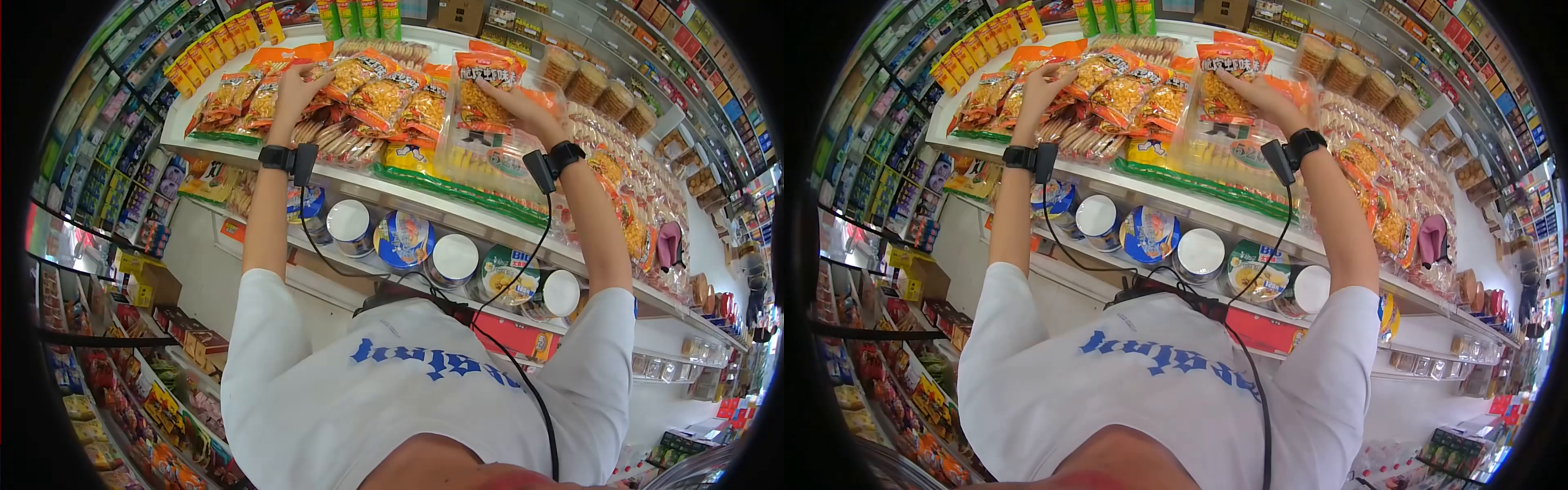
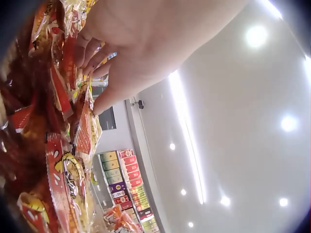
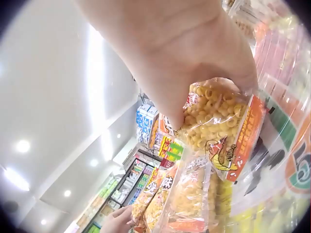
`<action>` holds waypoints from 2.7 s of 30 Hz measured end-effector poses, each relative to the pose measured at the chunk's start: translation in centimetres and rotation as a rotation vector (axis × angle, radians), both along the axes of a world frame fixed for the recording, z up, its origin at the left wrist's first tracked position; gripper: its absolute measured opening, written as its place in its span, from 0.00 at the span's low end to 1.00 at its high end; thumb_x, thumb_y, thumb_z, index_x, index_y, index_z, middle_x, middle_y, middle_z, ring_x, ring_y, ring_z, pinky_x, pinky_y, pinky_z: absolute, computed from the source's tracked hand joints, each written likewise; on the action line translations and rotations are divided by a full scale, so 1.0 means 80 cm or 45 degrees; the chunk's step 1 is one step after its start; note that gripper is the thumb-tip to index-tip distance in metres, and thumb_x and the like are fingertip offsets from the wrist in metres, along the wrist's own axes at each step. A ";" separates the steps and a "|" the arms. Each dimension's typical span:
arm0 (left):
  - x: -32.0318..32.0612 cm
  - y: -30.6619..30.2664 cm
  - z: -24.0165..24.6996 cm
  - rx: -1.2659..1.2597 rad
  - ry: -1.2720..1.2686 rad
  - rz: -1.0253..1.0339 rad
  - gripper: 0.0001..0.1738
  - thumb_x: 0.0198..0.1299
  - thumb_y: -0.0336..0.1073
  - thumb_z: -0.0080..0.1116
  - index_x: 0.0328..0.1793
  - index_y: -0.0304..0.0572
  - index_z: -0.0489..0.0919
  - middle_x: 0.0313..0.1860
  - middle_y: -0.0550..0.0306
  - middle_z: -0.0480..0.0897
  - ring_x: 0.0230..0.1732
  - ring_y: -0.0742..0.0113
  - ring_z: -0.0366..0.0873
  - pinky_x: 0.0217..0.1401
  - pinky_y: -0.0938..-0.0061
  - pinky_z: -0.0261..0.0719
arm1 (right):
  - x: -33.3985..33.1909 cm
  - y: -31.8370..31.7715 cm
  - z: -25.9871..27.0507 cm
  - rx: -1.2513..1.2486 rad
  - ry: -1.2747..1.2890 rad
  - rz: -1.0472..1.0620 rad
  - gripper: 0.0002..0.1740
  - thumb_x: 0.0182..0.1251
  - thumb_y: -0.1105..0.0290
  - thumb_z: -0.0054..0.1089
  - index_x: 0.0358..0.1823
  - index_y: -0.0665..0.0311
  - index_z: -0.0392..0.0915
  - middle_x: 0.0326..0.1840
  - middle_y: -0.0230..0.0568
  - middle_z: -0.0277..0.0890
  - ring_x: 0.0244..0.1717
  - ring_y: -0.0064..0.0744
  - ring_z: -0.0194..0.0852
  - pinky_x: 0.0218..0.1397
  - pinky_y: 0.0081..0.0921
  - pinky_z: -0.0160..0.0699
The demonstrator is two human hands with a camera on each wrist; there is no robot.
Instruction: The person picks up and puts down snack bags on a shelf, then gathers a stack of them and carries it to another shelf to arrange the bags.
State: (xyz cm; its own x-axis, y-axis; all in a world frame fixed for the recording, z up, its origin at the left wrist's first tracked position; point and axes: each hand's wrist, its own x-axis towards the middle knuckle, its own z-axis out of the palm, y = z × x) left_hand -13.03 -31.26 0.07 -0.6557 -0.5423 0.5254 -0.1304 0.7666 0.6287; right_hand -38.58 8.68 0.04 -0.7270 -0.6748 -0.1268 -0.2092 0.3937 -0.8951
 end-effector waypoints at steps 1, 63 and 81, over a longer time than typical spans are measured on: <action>-0.003 -0.001 0.004 -0.058 -0.053 -0.004 0.40 0.52 0.58 0.77 0.58 0.28 0.84 0.43 0.45 0.85 0.45 0.57 0.84 0.49 0.62 0.81 | 0.020 0.004 0.017 0.114 0.076 -0.056 0.56 0.59 0.24 0.61 0.59 0.80 0.70 0.55 0.51 0.80 0.54 0.29 0.82 0.46 0.26 0.84; 0.023 0.216 -0.003 -0.266 0.118 -0.306 0.50 0.54 0.46 0.79 0.78 0.31 0.66 0.62 0.43 0.83 0.56 0.63 0.82 0.54 0.70 0.82 | 0.152 -0.004 0.069 -0.673 0.236 -0.008 0.32 0.62 0.56 0.77 0.58 0.71 0.76 0.45 0.41 0.84 0.41 0.26 0.83 0.43 0.24 0.81; 0.063 0.298 0.036 0.854 0.286 -0.992 0.24 0.75 0.32 0.54 0.73 0.29 0.73 0.61 0.50 0.82 0.61 0.69 0.80 0.65 0.72 0.78 | 0.210 0.053 0.090 -0.880 -0.362 -0.031 0.34 0.65 0.66 0.75 0.67 0.65 0.66 0.61 0.41 0.78 0.59 0.30 0.79 0.57 0.29 0.79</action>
